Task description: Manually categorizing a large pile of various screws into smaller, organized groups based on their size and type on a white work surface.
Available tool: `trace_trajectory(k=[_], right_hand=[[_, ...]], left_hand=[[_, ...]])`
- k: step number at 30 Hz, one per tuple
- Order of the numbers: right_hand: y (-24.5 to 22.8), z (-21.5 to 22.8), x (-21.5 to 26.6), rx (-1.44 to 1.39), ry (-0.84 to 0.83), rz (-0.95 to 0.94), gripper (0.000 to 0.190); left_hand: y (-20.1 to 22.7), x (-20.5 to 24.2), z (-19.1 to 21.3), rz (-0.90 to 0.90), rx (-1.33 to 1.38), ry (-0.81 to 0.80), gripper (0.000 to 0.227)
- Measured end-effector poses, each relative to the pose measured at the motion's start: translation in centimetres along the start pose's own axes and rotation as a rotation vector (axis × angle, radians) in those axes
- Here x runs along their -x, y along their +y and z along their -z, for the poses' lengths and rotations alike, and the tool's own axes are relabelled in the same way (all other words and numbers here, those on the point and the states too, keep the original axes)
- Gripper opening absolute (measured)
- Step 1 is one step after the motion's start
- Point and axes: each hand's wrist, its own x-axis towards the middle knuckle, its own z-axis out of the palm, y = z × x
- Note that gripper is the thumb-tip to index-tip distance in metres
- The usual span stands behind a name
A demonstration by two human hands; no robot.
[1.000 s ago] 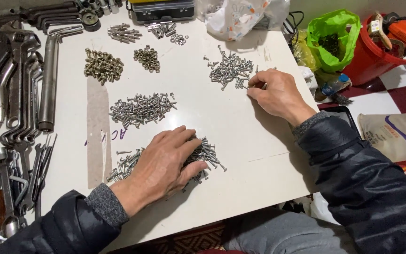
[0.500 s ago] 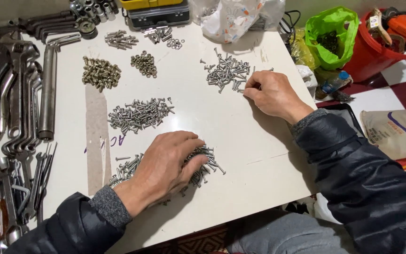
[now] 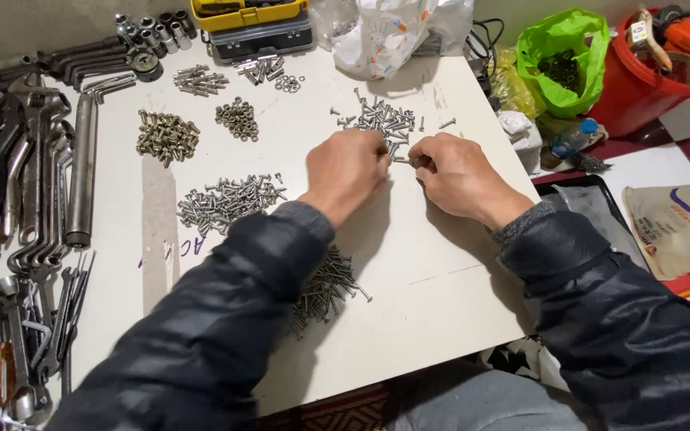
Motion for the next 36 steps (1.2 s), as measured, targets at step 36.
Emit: trace_trajectory(k=[36], right_hand=[[2.2, -1.3, -0.4, -0.066, 0.046, 0.038, 0.018]], left_hand=[[1.3, -2.3, -2.1, -0.089, -0.162, -0.098, 0.020]])
